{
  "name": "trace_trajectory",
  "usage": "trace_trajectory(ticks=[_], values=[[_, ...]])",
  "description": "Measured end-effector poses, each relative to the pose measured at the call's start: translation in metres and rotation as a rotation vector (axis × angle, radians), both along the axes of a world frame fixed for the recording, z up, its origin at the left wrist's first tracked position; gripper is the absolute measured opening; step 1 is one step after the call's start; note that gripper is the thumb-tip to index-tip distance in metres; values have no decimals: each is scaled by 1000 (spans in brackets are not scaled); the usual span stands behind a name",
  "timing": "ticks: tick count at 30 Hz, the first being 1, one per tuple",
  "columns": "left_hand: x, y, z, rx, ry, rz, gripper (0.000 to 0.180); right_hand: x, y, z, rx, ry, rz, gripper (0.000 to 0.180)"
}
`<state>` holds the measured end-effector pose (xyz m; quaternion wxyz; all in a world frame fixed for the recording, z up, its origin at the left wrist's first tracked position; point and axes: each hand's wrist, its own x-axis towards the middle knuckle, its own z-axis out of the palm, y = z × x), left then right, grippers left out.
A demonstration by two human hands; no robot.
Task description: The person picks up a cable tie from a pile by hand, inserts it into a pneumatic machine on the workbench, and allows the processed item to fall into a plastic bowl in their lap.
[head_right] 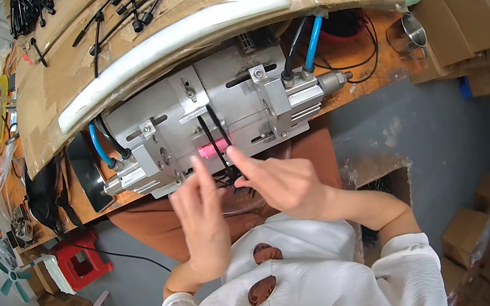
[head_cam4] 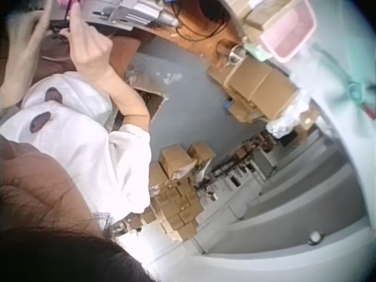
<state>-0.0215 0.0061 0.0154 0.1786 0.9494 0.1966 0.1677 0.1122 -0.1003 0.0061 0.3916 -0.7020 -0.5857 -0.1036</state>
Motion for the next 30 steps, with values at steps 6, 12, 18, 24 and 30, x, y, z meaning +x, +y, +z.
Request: trace_trajectory(ticks=[6,12,18,24,30], values=[[-12,16,13,-28,-84,111,82,-15,16,-27,-108,62,70,65],[26,83,48,117,-222,71,58,-7,11,-13,-209,98,21,61],[117,245,85,452,-301,-289,27,78,86,70,49,-410,34,32],[111,241,95,17,-217,-280,13,164,209,123,-517,-180,205,25],[49,193,89,40,-185,-128,24,162,183,146,-350,360,129,19]])
